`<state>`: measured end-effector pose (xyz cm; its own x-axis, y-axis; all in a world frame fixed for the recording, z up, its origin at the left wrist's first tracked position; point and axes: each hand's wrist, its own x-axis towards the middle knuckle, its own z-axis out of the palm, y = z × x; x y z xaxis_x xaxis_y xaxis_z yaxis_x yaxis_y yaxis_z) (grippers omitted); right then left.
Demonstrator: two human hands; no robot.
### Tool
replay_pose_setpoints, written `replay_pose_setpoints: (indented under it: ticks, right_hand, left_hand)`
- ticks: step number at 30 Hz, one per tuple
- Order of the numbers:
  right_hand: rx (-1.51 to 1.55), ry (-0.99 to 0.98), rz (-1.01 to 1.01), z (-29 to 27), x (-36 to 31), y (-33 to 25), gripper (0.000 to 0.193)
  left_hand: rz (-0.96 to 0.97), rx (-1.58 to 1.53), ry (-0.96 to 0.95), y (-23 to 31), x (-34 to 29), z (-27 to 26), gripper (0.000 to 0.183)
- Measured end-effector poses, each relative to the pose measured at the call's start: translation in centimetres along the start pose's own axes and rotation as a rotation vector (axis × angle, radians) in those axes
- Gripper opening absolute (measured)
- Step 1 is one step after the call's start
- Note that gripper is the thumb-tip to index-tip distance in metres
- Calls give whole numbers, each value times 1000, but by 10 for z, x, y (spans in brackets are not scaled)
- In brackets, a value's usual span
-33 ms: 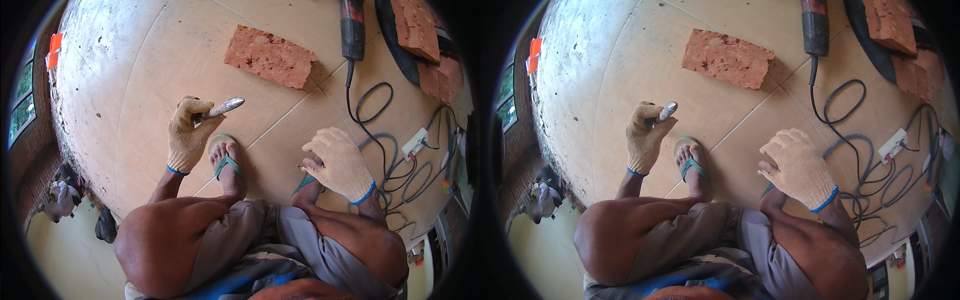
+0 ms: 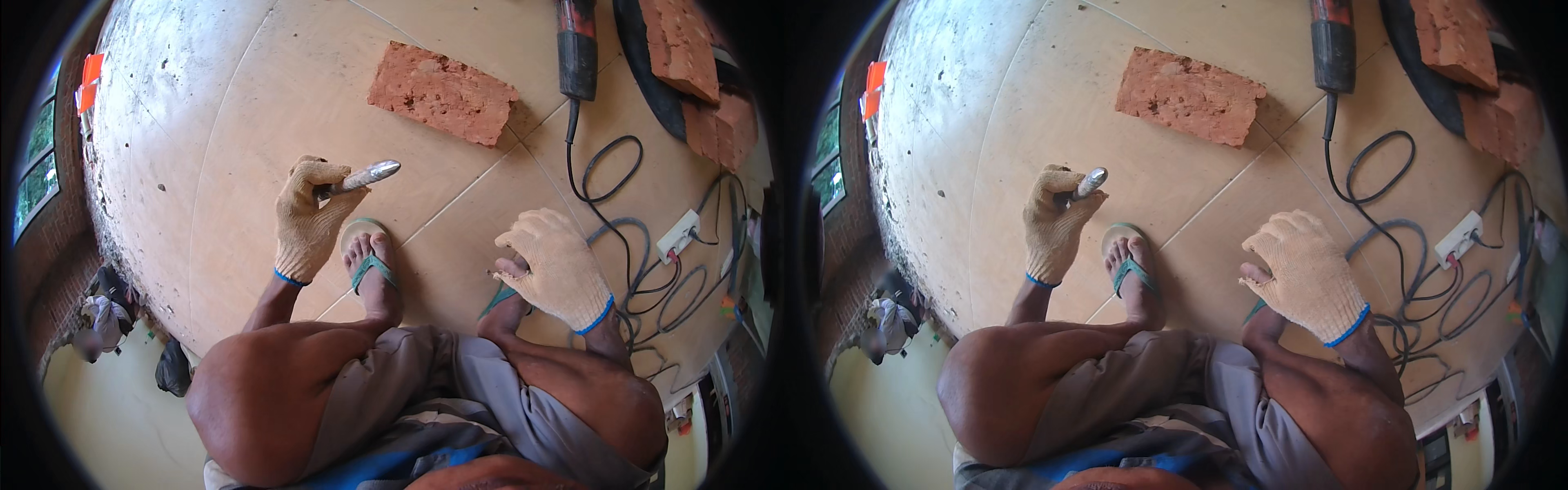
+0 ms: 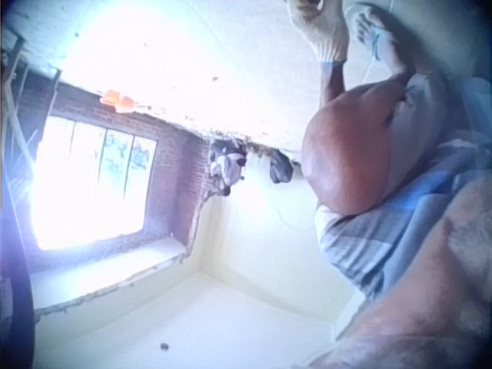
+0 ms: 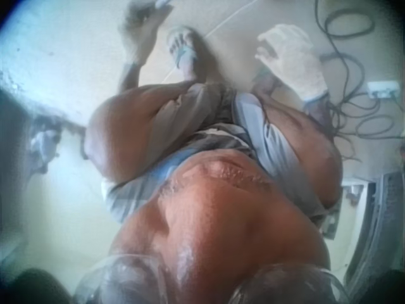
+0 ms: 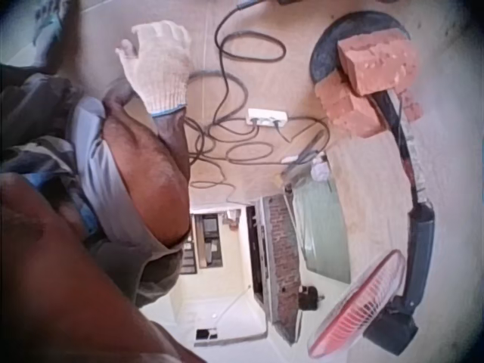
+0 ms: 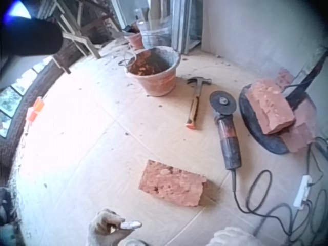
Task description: The person uses an angle grinder to sharpen the end of a metal rod, creating sparks. They pause to inspect the sharpened tip, then resume grinding to refine the point.
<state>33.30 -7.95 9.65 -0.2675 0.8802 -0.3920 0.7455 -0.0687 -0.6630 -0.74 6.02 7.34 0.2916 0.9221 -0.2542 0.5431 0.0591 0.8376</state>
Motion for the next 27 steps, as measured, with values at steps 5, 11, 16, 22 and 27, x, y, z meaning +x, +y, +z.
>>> replay_pose_setpoints:
  ticks: [5,11,16,22,27]
  right_hand:
    - [-29,-12,1,0,1,1,38]
    - [-51,12,-10,4,6,1,34]
    - [-6,2,1,3,7,-1,33]
    - [33,26,5,6,7,-1,33]
    - [31,-5,-15,8,7,1,34]
  left_hand:
    - [34,22,38,-10,1,1,30]
    - [57,-45,12,-19,14,-4,32]
    - [40,-169,-39,-17,19,-19,32]
    - [56,-280,-25,-12,15,-34,33]
    - [49,-314,-67,-15,9,-46,32]
